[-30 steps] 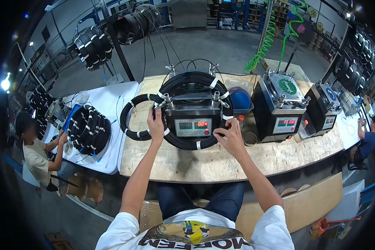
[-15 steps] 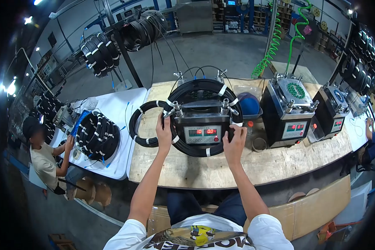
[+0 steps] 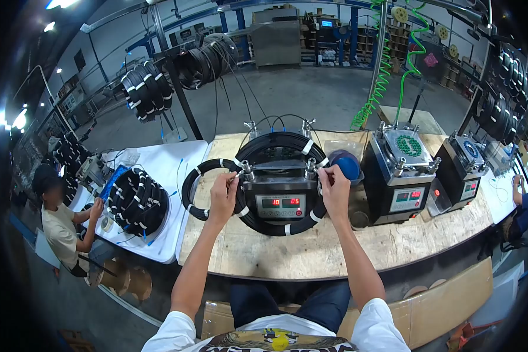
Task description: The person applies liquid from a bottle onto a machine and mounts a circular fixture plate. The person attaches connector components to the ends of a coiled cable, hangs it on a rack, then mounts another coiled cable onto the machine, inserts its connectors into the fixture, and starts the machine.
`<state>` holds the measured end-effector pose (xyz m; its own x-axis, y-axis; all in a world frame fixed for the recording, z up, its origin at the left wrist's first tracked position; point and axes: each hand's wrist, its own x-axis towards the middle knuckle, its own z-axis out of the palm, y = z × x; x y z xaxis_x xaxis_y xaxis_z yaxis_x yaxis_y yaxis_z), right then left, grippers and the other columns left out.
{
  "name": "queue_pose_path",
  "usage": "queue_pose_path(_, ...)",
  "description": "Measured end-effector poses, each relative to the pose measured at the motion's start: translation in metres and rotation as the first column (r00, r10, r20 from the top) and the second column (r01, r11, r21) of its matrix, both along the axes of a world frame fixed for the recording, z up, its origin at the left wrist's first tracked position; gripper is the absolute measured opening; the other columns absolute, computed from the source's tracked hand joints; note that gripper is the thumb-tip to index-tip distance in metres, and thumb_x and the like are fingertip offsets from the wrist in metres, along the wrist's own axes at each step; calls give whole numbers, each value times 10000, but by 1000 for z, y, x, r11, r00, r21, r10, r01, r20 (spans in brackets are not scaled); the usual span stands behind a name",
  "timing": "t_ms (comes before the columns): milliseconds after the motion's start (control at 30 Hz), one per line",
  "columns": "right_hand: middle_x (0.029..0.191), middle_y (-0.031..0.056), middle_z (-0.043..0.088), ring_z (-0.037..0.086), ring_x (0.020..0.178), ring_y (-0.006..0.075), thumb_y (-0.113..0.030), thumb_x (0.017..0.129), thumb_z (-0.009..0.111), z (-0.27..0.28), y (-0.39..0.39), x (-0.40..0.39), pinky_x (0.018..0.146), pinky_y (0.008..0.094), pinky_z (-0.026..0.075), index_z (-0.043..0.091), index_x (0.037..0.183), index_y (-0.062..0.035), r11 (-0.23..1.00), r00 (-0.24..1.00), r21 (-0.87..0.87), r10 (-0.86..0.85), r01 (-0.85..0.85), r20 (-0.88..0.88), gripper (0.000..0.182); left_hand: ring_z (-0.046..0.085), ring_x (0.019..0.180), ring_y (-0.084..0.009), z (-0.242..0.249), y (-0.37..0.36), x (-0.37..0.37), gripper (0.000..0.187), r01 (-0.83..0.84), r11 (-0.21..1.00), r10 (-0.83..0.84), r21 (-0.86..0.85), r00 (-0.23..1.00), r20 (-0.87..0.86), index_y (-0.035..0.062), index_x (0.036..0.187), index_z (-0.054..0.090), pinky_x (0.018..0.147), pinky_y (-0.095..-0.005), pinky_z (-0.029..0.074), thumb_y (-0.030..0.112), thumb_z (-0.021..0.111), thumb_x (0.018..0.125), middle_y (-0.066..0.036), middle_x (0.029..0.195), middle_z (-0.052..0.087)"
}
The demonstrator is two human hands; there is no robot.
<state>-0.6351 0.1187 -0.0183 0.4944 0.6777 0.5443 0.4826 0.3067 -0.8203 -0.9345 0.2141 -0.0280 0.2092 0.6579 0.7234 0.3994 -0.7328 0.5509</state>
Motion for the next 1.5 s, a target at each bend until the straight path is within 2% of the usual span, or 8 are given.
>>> queue_pose_path(167, 640, 7, 528, 422, 603, 39, -100, 1002, 690, 2, 4, 7, 515, 276, 333, 586, 855, 32, 998, 999, -36, 43, -44, -18, 223, 595, 793, -345, 9, 9, -13, 144, 127, 992, -124, 24, 987, -104, -37, 1095, 632, 738, -418, 483, 56, 646, 986, -172, 899, 615)
queue_pose_path(367, 667, -21, 499, 429, 619, 47, -171, 1053, 603, -7, 51, 36, 533, 271, 324, 612, 906, 12, 990, 993, 104, -90, 98, -76, 236, 451, 589, -85, 20, 48, 2, 328, 344, 885, -148, -315, 848, 509, 36, 778, 547, 548, -264, 367, 198, 541, 1064, 13, 669, 454)
queue_pose_path(533, 707, 9, 568, 507, 615, 84, -280, 1057, 590, 3, 128, 71, 529, 290, 405, 610, 1106, -33, 993, 960, -84, 57, -83, -273, 253, 507, 657, -65, 25, 129, 25, 166, 364, 693, 73, -622, 823, 563, 92, 1034, 611, 590, -245, 396, 257, 634, 1033, 39, 761, 519)
queue_pose_path(733, 783, 22, 573, 545, 603, 113, -406, 1090, 522, 14, 202, 82, 510, 268, 431, 593, 1265, -105, 894, 799, -243, 180, -376, -574, 356, 664, 825, -192, 22, 220, 73, 457, 536, 486, 238, -691, 679, 694, 42, 1212, 593, 686, -291, 535, 429, 703, 993, -100, 1086, 656)
queue_pose_path(867, 747, -5, 536, 503, 578, 102, -446, 1083, 509, 18, 211, 84, 489, 274, 412, 594, 1182, -131, 839, 836, -349, 204, -418, -510, 341, 635, 695, -156, 1, 250, 82, 470, 397, 512, 176, -762, 820, 545, 19, 1110, 671, 515, -310, 503, 474, 697, 992, -48, 957, 682)
queue_pose_path(1167, 657, -9, 518, 468, 478, 98, -407, 1088, 529, 2, 222, 88, 409, 270, 347, 613, 1057, -71, 881, 832, -244, 245, -405, -498, 348, 608, 827, -99, -3, 244, 83, 231, 417, 564, 146, -713, 799, 583, 130, 1104, 714, 673, -306, 486, 343, 643, 1049, 19, 914, 662)
queue_pose_path(1367, 681, -2, 591, 571, 566, 113, -613, 1024, 553, 15, 206, 76, 487, 249, 412, 545, 1329, -187, 904, 832, -285, 123, -319, -541, 524, 608, 840, -151, 5, 238, 76, 421, 374, 599, 95, -708, 844, 527, 116, 1427, 584, 652, -327, 538, 155, 684, 1019, -40, 978, 681)
queue_pose_path(1500, 880, 97, 632, 624, 711, 164, -675, 1030, 471, 34, 168, 70, 655, 289, 515, 222, 1651, -223, 862, 729, -199, 247, -466, -638, 807, 641, 805, -173, -2, 239, 65, 758, 420, 490, 111, -764, 839, 533, 187, 1614, 297, 658, -345, 577, 58, 702, 986, -123, 1060, 683)
